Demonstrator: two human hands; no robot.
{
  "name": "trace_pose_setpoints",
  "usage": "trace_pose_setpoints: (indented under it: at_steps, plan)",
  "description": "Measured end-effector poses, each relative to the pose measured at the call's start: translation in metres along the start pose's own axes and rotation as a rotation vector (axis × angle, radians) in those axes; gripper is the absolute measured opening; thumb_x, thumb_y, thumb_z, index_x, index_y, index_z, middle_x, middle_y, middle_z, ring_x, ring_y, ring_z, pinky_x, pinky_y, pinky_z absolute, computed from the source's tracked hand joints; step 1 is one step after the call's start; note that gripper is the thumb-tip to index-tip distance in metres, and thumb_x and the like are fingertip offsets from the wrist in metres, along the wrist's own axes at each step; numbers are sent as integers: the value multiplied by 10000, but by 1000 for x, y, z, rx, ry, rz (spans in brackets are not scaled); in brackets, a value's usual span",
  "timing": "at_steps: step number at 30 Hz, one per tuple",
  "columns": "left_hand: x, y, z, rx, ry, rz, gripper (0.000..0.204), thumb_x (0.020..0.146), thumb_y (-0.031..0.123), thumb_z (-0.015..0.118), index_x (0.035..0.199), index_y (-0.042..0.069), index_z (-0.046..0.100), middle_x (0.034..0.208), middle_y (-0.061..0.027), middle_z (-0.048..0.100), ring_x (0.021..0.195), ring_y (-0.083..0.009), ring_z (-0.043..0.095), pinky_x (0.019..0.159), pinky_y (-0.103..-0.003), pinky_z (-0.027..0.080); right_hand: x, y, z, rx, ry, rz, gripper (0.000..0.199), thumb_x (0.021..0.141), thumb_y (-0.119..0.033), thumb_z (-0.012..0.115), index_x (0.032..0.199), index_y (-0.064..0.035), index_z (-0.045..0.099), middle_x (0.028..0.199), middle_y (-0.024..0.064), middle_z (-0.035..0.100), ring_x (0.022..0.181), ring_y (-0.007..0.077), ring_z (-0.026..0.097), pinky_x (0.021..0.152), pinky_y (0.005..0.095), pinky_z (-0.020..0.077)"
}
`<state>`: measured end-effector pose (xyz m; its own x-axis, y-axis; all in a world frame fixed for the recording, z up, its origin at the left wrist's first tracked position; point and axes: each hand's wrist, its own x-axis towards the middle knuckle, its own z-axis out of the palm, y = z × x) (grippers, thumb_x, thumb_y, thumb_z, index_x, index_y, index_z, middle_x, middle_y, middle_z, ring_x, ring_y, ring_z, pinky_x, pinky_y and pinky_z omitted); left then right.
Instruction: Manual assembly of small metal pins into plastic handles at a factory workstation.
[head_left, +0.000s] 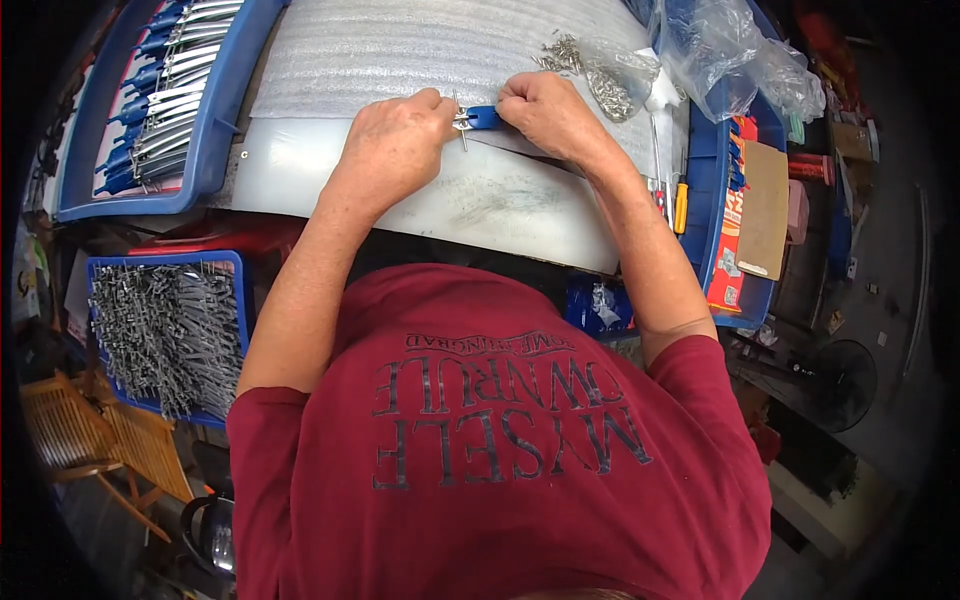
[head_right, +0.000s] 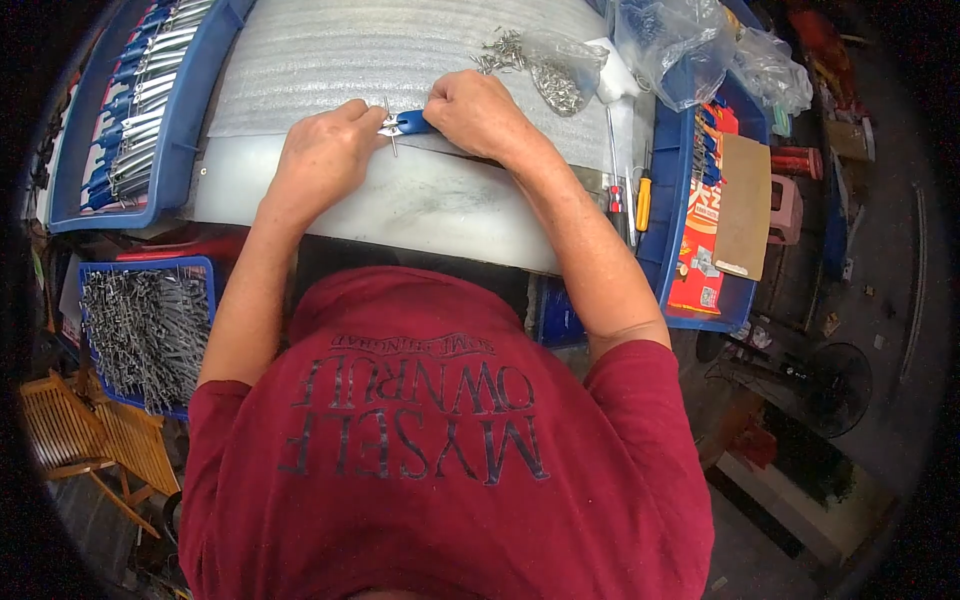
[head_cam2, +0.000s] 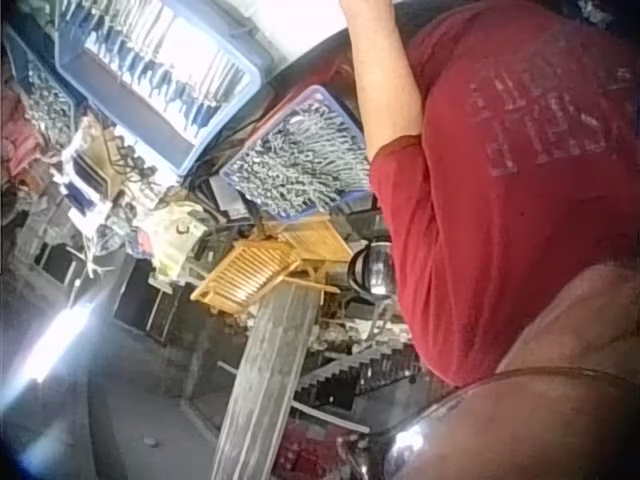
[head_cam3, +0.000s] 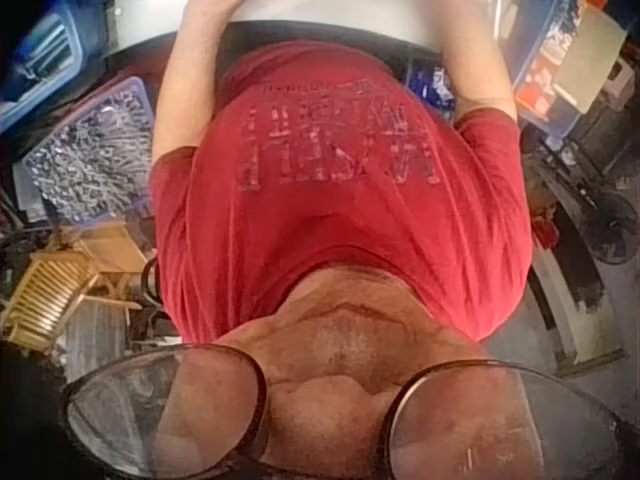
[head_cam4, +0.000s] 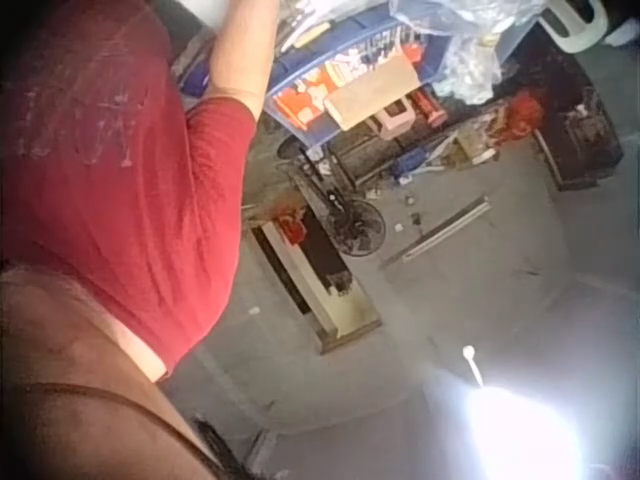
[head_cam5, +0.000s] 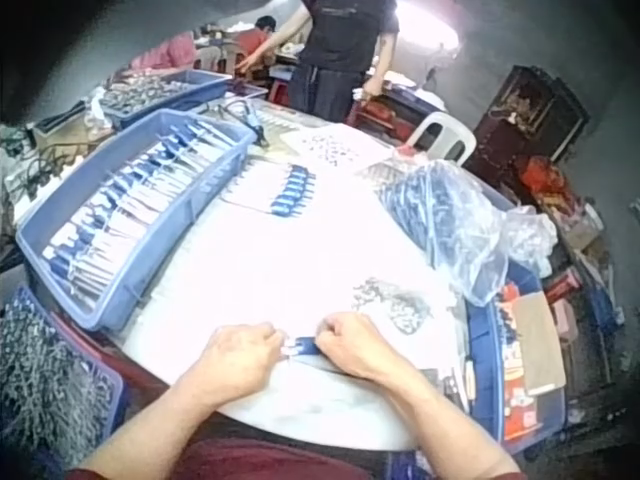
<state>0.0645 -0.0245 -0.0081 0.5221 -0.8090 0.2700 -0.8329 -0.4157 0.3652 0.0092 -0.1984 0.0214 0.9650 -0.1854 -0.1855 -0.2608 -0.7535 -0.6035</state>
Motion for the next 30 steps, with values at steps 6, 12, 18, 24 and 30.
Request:
trace_pose_setpoints:
  at_steps: [6, 12, 18, 24, 30]
  plan:
    - [0, 1, -1, -7, 7, 0, 179, 729, 141, 594, 875, 37, 576, 716, -92, 548, 630, -279, 564, 542, -368, 447, -1, -5, -2, -50, -15, -27, 185, 720, -151, 512, 717, 23, 573, 544, 73, 507, 532, 125, 459, 518, 296, 392]
    - [0, 1, 0, -8, 4, -8, 163, 727, 142, 597, 855, 43, 572, 702, -88, 538, 631, -277, 560, 537, -371, 447, -6, -3, -4, 15, 5, -23, 154, 736, -136, 567, 684, 7, 543, 518, 19, 470, 514, 85, 414, 473, 268, 354]
    - [0, 3, -4, -38, -10, -24, 121, 735, 132, 581, 799, 32, 557, 702, -98, 540, 649, -283, 565, 560, -381, 448, -15, 1, -1, 95, 67, 0, 192, 754, -165, 600, 682, 3, 542, 532, 13, 468, 519, 80, 403, 470, 264, 346]
    - [0, 4, -7, -43, 17, 3, 131, 731, 140, 593, 791, 31, 554, 689, -99, 530, 642, -286, 560, 553, -381, 444, -11, 48, -20, 8, 329, -61, 188, 763, -168, 595, 874, -18, 618, 762, 107, 629, 679, 162, 584, 627, 283, 450]
    - [1, 4, -7, -37, 7, -10, 133, 730, 140, 596, 789, 31, 550, 688, -103, 529, 641, -289, 558, 552, -386, 442, 7, 73, -29, -342, 420, -239, 110, 750, -132, 557, 770, -34, 601, 764, 160, 590, 736, 335, 557, 651, 396, 443]
